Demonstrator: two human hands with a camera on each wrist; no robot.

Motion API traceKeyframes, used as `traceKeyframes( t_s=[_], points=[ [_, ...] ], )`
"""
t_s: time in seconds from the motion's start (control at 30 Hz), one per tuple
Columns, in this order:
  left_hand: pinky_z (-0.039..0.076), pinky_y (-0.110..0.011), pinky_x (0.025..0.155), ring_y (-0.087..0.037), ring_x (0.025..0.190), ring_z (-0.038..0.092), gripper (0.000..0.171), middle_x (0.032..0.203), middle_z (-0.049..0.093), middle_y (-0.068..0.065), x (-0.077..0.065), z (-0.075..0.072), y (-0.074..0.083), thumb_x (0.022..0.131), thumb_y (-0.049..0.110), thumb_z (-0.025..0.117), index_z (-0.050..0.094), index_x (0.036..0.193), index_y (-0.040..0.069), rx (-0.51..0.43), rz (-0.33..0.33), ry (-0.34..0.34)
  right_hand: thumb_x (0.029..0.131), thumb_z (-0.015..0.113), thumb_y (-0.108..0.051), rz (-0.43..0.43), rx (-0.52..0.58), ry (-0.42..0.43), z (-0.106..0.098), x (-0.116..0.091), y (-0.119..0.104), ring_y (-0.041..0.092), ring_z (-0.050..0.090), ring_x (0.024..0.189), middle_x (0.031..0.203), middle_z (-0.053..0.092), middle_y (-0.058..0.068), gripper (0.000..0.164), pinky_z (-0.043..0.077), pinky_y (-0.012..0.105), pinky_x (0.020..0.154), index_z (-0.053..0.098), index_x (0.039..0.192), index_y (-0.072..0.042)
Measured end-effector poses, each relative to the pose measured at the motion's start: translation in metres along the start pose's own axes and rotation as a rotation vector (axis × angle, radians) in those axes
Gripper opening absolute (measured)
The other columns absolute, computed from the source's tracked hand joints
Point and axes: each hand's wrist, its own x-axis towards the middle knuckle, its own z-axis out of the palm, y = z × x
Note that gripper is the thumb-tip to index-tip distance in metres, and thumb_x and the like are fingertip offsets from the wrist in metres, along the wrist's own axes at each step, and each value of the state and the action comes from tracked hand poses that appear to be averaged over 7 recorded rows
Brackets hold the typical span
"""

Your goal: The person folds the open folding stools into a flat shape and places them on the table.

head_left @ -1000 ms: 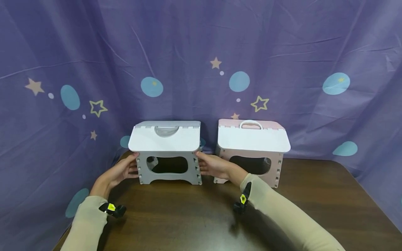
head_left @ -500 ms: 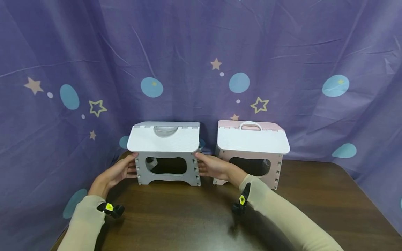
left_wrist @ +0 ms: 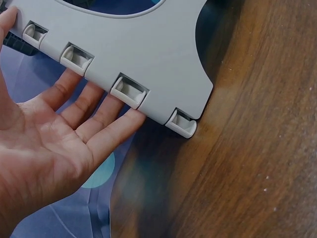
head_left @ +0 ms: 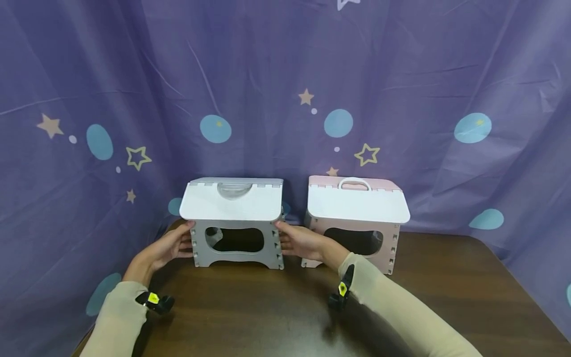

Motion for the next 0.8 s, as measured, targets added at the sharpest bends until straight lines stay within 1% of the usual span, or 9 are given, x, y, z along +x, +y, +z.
traceKeyframes(
  t_s=[0.17, 0.4, 0.5, 0.8],
  points=[
    [0.053, -0.049, 0.103, -0.022, 0.123, 0.059, 0.084, 0.156, 0.033, -0.036, -0.0004, 0.0002, 0.0005, 0.107, 0.057, 0.03, 0.012, 0.158, -0.007, -0.008, 0.002, 0.006, 0.11, 0.036, -0.043, -0.002, 0.005, 0.008, -0.0002, 0.002, 0.0017, 0.047, 0.01, 0.155, 0.166, 0.008, 0.033, 0.076, 0.02, 0.056, 0.125, 0.004, 0.161, 0.003],
    [0.053, -0.05, 0.103, -0.024, 0.124, 0.059, 0.085, 0.156, 0.032, -0.038, -0.0008, 0.0005, 0.0016, 0.107, 0.058, 0.028, 0.01, 0.157, -0.008, -0.004, 0.006, 0.001, 0.11, 0.036, -0.043, 0.003, -0.003, 0.001, -0.0008, 0.0026, 0.0013, 0.046, 0.01, 0.155, 0.167, 0.007, 0.032, 0.076, 0.02, 0.056, 0.125, 0.003, 0.161, 0.004],
    [0.053, -0.049, 0.103, -0.024, 0.124, 0.059, 0.085, 0.156, 0.031, -0.037, -0.0001, 0.0005, 0.0016, 0.106, 0.058, 0.029, 0.01, 0.158, -0.007, -0.007, 0.005, 0.006, 0.11, 0.036, -0.044, 0.001, -0.003, 0.001, -0.001, 0.0029, 0.0006, 0.046, 0.009, 0.156, 0.167, 0.007, 0.032, 0.077, 0.02, 0.056, 0.125, 0.003, 0.161, 0.003],
    [0.053, -0.05, 0.103, -0.023, 0.123, 0.059, 0.085, 0.155, 0.033, -0.037, -0.0009, 0.0007, 0.0021, 0.107, 0.057, 0.029, 0.011, 0.157, -0.008, -0.001, 0.007, 0.007, 0.11, 0.034, -0.042, 0.006, 0.002, 0.008, 0.0, 0.0031, 0.001, 0.046, 0.013, 0.155, 0.165, 0.011, 0.033, 0.074, 0.02, 0.056, 0.125, 0.006, 0.161, 0.004]
  ],
)
